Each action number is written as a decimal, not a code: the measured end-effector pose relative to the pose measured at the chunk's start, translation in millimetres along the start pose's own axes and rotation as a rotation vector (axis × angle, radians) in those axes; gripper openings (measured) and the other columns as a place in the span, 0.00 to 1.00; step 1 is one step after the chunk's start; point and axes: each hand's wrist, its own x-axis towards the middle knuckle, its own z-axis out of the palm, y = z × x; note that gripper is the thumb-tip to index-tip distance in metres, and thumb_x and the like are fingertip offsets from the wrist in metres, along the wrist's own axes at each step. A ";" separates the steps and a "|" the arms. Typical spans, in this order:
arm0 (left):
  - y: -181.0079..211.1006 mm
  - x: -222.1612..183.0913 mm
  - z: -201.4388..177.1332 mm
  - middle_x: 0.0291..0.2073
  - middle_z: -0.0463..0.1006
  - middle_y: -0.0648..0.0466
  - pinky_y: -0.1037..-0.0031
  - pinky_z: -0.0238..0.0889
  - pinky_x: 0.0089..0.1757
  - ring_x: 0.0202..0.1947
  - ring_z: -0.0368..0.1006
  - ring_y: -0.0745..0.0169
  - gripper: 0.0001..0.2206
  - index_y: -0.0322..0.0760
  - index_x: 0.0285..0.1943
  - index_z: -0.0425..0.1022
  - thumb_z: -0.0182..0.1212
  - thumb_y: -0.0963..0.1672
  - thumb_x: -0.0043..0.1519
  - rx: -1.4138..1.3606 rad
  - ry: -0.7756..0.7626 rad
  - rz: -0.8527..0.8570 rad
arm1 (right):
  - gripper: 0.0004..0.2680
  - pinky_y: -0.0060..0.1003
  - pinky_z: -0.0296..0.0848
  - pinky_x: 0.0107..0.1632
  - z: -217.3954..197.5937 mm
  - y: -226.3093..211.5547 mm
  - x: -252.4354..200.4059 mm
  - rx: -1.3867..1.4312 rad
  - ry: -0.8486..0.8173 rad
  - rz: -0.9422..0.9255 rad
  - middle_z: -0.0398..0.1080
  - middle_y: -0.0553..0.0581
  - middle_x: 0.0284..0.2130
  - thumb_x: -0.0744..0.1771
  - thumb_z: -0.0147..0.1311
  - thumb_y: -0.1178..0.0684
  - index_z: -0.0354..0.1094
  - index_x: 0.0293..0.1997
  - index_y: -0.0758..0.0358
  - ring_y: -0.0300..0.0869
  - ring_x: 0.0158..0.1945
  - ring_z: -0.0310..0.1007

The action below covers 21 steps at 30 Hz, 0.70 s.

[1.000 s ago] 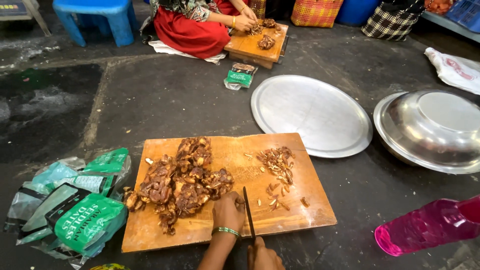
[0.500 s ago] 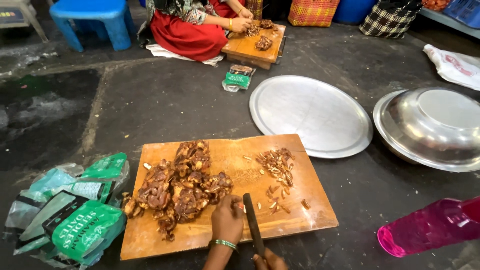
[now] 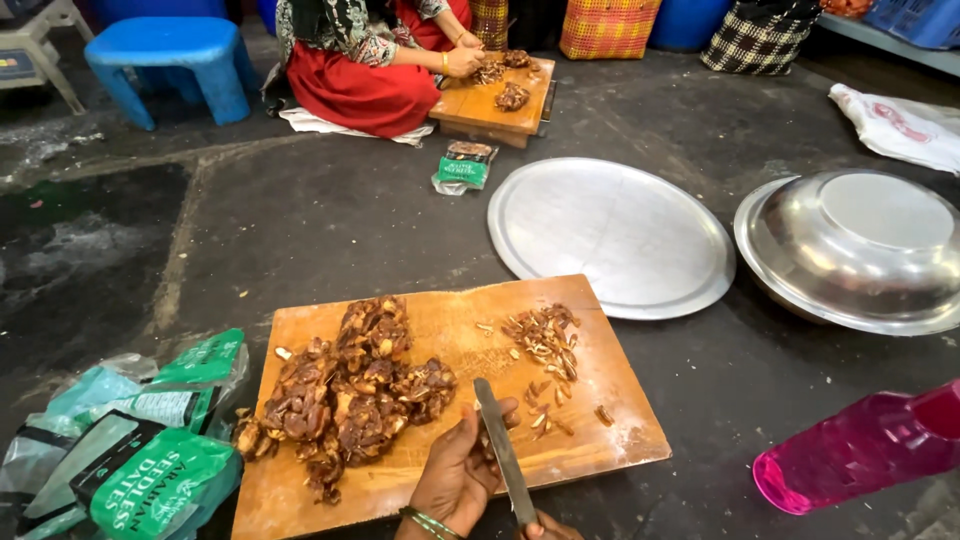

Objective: The person sits on the floor and uses a knife to cut small pieces from a pile of pitted dates on a wooden cutting board, slicing pieces one at a time and gathering the cut pieces into a pile on the board. Another worker across the floor cuts dates on a separate board.

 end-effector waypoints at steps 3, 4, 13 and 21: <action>9.4 -8.3 9.9 0.36 0.83 0.50 0.73 0.72 0.33 0.29 0.73 0.68 0.27 0.25 0.57 0.77 0.57 0.53 0.61 -0.073 -0.060 -0.016 | 0.20 0.29 0.70 0.45 9.9 -20.4 -15.4 0.192 -0.058 -0.009 0.75 0.49 0.34 0.66 0.59 0.42 0.71 0.58 0.67 0.32 0.38 0.72; 11.6 -10.0 11.7 0.36 0.82 0.49 0.71 0.73 0.33 0.30 0.74 0.66 0.29 0.23 0.57 0.76 0.55 0.54 0.61 -0.090 -0.068 -0.029 | 0.20 0.30 0.70 0.45 14.0 -26.9 -20.9 0.258 -0.059 -0.013 0.76 0.50 0.34 0.66 0.60 0.43 0.72 0.58 0.69 0.33 0.38 0.72; -5.3 28.5 -13.5 0.34 0.79 0.48 0.78 0.66 0.29 0.25 0.67 0.69 0.24 0.24 0.66 0.73 0.51 0.49 0.69 0.113 0.152 0.027 | 0.14 0.36 0.70 0.34 31.7 -144.8 -64.9 0.469 0.214 -0.032 0.72 0.56 0.24 0.66 0.57 0.51 0.74 0.54 0.67 0.40 0.28 0.73; -9.6 91.7 23.3 0.32 0.80 0.44 0.70 0.59 0.26 0.24 0.66 0.63 0.27 0.38 0.71 0.60 0.45 0.55 0.69 0.538 0.258 -0.147 | 0.07 0.35 0.57 0.18 40.5 -202.1 -90.1 0.522 0.506 -0.242 0.65 0.58 0.12 0.67 0.56 0.54 0.71 0.36 0.71 0.40 0.12 0.61</action>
